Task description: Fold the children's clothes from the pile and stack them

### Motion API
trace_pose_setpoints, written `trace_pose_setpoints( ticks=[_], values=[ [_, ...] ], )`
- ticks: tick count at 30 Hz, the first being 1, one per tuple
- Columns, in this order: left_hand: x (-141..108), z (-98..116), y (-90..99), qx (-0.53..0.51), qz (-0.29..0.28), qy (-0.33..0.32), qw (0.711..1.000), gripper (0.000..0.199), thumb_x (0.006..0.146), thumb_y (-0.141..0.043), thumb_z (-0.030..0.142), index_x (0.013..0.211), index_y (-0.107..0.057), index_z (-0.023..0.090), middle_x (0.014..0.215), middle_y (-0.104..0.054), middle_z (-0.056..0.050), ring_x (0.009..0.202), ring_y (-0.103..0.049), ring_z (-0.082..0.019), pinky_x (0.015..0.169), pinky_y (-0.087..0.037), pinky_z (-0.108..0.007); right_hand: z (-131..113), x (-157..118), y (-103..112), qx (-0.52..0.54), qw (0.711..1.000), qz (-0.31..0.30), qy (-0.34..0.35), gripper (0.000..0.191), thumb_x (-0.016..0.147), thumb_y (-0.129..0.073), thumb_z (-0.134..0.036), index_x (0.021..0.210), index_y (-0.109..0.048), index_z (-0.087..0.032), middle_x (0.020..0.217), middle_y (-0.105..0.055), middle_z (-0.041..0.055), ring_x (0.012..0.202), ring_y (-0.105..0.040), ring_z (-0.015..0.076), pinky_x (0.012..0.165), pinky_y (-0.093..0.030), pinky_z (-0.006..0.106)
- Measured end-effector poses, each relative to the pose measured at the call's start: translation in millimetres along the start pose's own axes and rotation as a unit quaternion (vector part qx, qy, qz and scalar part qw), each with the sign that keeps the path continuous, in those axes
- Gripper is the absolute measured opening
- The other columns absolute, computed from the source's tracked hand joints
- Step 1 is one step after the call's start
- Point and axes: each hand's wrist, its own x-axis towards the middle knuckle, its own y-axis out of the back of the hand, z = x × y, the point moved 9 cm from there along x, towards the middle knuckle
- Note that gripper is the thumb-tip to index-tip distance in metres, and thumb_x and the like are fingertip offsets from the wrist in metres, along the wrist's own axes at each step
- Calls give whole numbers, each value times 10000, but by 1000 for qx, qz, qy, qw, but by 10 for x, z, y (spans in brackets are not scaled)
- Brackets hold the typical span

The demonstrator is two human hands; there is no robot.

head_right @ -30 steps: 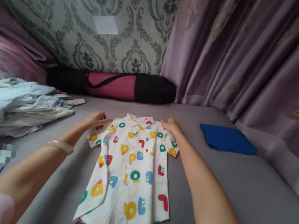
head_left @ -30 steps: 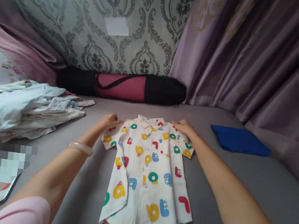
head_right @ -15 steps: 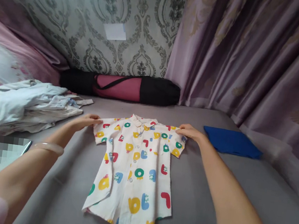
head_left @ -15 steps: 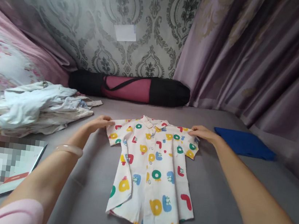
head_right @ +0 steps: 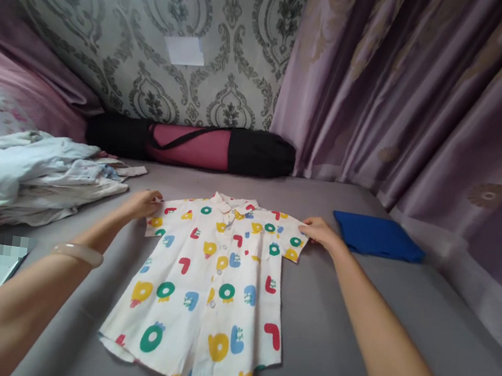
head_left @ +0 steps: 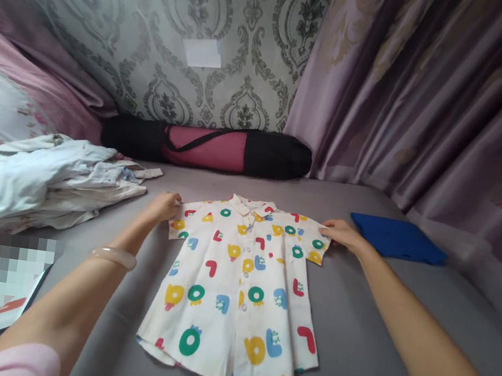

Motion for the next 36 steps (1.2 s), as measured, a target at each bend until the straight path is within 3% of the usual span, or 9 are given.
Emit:
trace_pose_setpoints(
  ticks=[3,6,9,12,16,22,28,33,36],
  values=[
    [39,271,85,30,16,8,999,309,805,-519,326,1045,-676,208,1121,-657,-119,1070,-580,-297,854,-443,-348,-103,-49,108,-139,989,47,5,195,708,-650,-143,893,-709,-147,791,-697,96,729,-644,199,612,-456,259],
    [104,737,87,13,2,-10,1000,284,844,-480,292,1028,-686,224,1153,-659,-103,1128,-552,-301,889,-416,-369,-557,-65,116,-241,959,125,77,206,764,-562,-109,877,-726,-166,960,-705,139,926,-643,251,754,-452,301],
    [177,1204,-69,-31,-39,-25,998,264,852,-480,278,1011,-686,237,1103,-686,-67,1053,-594,-255,860,-414,-331,-1151,-21,-231,-177,962,80,190,272,872,-472,-166,983,-718,-192,1044,-708,86,983,-629,204,805,-434,248],
    [213,1481,-255,-44,-39,-14,998,316,897,-433,357,1078,-662,237,1149,-664,-87,1080,-577,-266,869,-404,-355,-1508,94,-603,-142,968,26,203,268,908,-460,-209,1010,-707,-196,1024,-714,50,948,-632,169,796,-427,213],
    [182,1530,-433,-44,-6,13,999,361,916,-396,372,1134,-624,197,1219,-596,-145,1162,-501,-312,915,-368,-416,-1603,246,-810,-155,975,31,158,214,883,-509,-220,972,-697,-167,1014,-706,105,930,-636,207,764,-438,251],
    [126,1438,-513,-91,48,16,995,262,904,-448,344,1076,-603,223,1140,-601,-107,1106,-492,-289,885,-352,-408,-1568,193,-873,-167,977,50,124,168,875,-526,-209,978,-656,-185,1053,-668,115,948,-626,233,749,-443,279],
    [-6,1519,-335,-70,190,-30,979,203,922,-424,271,1052,-575,233,1105,-560,-100,1043,-495,-267,832,-358,-375,-1678,-136,-877,-195,944,226,141,333,891,-340,-24,1124,-543,-150,1161,-563,146,1016,-575,225,822,-428,300],
    [-30,1514,-365,-59,145,-28,987,217,929,-406,251,1084,-531,166,1058,-579,-133,990,-537,-266,824,-387,-359,-1603,-215,-926,-174,946,223,158,356,883,-343,-34,1171,-530,-127,1126,-575,164,1044,-551,254,901,-420,341],
    [-61,1529,-371,-51,126,-52,989,255,948,-340,243,1060,-547,145,1046,-593,-153,983,-553,-267,843,-401,-364,-1551,-328,-979,-136,945,201,218,392,917,-349,-141,1284,-485,-125,1283,-518,185,1148,-529,268,962,-414,374]
  ],
)
